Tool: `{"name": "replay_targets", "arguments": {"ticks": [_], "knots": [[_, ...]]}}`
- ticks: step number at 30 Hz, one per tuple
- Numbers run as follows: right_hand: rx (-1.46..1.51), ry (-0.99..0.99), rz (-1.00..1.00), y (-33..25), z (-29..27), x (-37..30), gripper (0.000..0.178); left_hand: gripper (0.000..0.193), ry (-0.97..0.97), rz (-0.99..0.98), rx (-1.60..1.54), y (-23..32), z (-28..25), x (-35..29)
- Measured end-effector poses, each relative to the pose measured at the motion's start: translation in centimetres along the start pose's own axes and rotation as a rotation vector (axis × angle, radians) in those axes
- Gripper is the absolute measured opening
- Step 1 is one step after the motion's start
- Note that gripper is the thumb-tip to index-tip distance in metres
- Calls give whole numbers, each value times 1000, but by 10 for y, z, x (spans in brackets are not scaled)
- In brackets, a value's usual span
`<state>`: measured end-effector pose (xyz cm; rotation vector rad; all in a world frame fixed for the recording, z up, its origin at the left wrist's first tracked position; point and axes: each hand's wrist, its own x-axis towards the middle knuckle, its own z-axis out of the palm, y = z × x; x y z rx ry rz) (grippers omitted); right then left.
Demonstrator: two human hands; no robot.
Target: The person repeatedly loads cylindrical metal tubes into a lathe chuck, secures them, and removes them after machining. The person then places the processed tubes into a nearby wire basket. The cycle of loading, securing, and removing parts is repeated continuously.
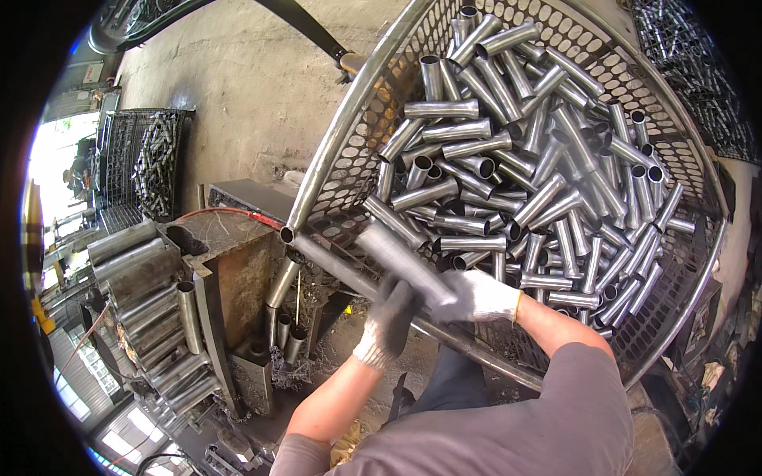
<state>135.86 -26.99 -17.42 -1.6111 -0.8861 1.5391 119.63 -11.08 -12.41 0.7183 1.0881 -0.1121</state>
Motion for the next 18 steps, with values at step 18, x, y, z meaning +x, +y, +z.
{"name": "replay_targets", "arguments": {"ticks": [18], "knots": [[-195,547,114,89,-15,150,37,79,987,-628,709,-302,-376,-396]]}}
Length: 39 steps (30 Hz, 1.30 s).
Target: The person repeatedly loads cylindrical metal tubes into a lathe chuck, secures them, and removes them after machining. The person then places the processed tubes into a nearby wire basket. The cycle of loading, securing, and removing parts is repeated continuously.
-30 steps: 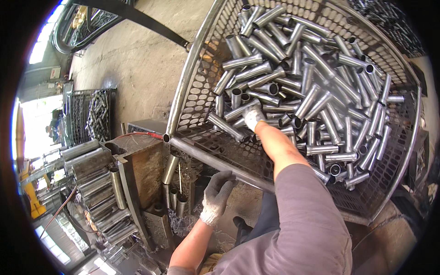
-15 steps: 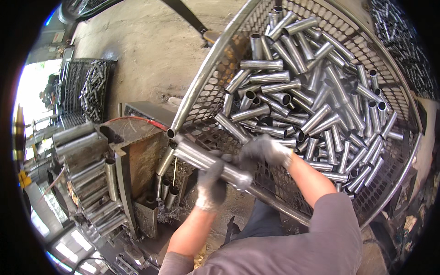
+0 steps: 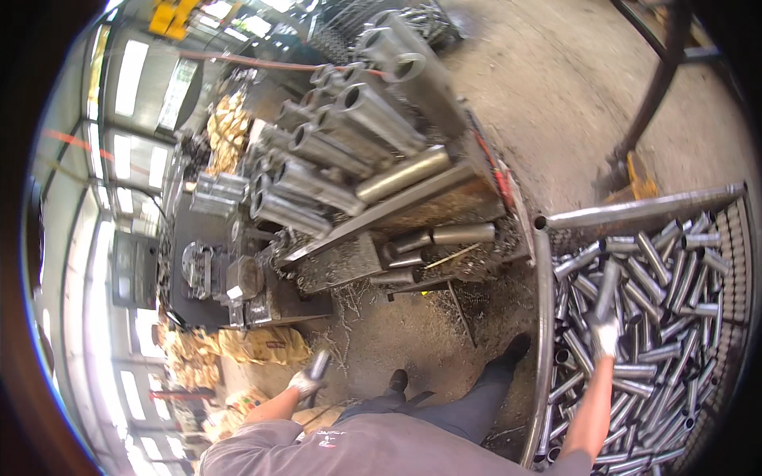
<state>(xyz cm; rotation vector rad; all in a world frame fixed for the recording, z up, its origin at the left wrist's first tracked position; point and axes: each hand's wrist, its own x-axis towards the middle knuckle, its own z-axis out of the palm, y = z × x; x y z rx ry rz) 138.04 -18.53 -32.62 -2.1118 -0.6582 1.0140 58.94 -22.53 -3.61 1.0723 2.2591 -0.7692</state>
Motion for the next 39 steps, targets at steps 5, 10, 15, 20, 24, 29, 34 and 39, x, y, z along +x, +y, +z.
{"name": "replay_targets", "arguments": {"ticks": [5,10,15,20,24,29,34,39], "knots": [[144,152,-344,-151,-60,-155,70,74,-63,-426,-133,-190,44,-5],[81,95,-677,-340,49,-277,41,78,-81,-473,-490,-340,156,53],[57,-467,-682,-465,253,-470,53,62,197,-377,-893,-350,156,131],[-70,-820,-753,-524,439,-588,51,74,360,-66,-1389,-365,19,175],[-151,-954,-928,-554,554,-633,57,72,578,90,-1422,-360,-128,195],[-123,-896,-1006,-594,644,-668,63,55,576,538,-1422,-346,-286,222],[-64,-772,-1038,-570,699,-651,52,59,673,677,-1172,-318,-325,269],[-304,-634,-1063,-566,692,-654,55,52,444,776,-1077,-313,-327,288]]}}
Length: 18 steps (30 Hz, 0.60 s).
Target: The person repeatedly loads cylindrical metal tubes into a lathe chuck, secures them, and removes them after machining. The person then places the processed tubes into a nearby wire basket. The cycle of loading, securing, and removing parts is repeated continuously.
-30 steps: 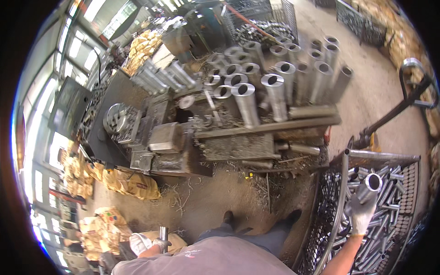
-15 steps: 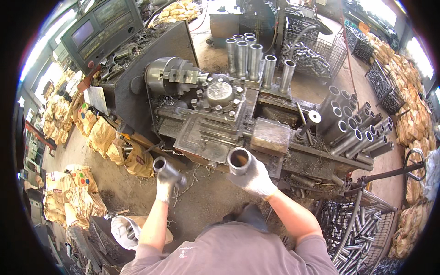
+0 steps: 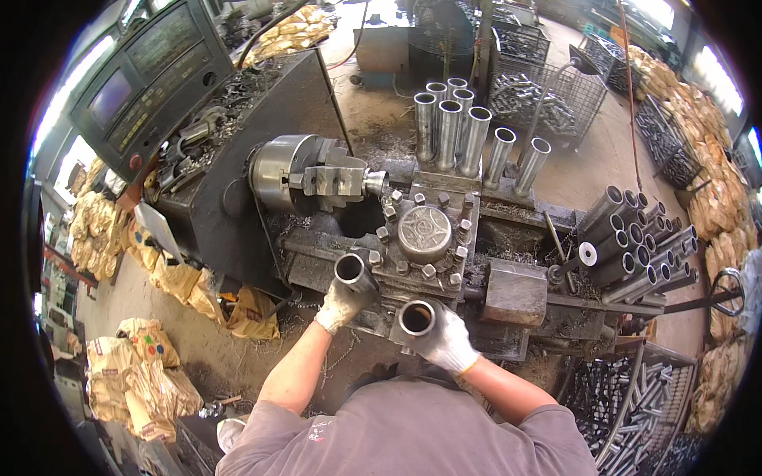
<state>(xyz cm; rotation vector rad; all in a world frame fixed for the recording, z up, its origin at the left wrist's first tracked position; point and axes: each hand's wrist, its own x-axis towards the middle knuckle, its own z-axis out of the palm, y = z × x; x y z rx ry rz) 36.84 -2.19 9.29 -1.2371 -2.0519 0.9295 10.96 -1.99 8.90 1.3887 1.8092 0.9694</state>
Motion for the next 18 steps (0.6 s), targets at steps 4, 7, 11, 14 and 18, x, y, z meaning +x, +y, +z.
{"name": "replay_targets", "arguments": {"ticks": [4,7,11,14,18], "knots": [[-248,-266,-209,-23,-90,14,42,56,-188,70,69,6,-34,-3],[-151,42,-210,-71,-134,36,27,71,-81,528,54,-10,-95,17],[-215,-13,-239,-140,-118,153,75,90,414,750,810,4,-179,105],[-624,-218,56,-141,-69,263,89,100,517,636,1010,-15,-195,177],[-701,-770,278,-72,-2,347,67,95,396,632,1082,2,-206,202]]}}
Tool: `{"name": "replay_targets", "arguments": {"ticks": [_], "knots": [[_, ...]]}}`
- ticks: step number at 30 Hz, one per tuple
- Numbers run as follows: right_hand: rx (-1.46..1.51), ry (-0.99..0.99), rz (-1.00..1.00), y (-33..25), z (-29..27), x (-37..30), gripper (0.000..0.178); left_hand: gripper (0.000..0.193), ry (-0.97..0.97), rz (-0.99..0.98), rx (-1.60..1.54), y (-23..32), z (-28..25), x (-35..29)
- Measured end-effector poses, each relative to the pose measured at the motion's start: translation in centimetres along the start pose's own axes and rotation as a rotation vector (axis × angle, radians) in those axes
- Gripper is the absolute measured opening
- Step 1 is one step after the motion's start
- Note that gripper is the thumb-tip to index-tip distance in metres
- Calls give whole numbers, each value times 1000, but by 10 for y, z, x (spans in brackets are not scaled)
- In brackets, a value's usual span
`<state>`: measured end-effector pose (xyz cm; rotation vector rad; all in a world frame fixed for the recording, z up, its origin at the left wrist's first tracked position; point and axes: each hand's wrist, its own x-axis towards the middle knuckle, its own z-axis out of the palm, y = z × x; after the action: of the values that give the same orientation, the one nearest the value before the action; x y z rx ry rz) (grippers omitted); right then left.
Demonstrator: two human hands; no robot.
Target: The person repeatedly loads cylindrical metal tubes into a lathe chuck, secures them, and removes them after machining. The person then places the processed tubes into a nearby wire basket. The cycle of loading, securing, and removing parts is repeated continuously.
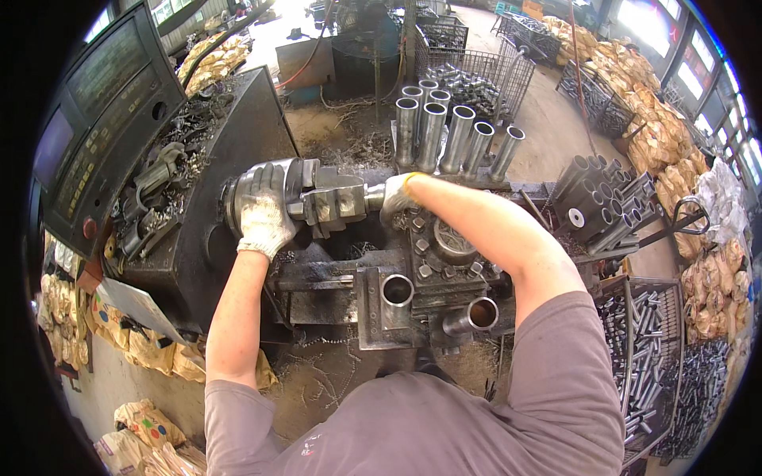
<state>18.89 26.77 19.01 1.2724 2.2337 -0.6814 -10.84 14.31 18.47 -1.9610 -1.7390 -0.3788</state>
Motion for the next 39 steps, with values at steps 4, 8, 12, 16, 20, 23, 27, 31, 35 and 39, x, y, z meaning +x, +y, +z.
{"name": "replay_targets", "arguments": {"ticks": [4,8,12,16,20,23,27,31,35,39], "knots": [[-274,330,-556,44,8,-1,47,88,-165,4,-22,6,-20,21],[1037,463,10,7,-9,-81,48,95,-295,15,-38,-2,-33,30],[913,1433,-265,-54,-59,-122,39,100,-610,30,-133,-27,-33,83],[80,928,-224,-13,-71,10,58,78,-505,-124,-292,-25,-14,93],[16,268,-250,9,-51,11,73,78,120,-88,-212,18,-21,22],[-103,71,-292,1,-14,42,64,71,142,-131,-210,16,-17,29],[255,-372,-304,52,-21,78,42,71,190,-100,-189,10,-6,25],[-45,-134,-374,3,-25,53,51,71,127,-149,-186,7,-11,12],[-81,-10,-395,83,6,69,42,70,51,-168,-269,20,-25,30],[-556,483,-98,41,-31,-65,25,67,131,-177,-268,9,-19,18]]}}
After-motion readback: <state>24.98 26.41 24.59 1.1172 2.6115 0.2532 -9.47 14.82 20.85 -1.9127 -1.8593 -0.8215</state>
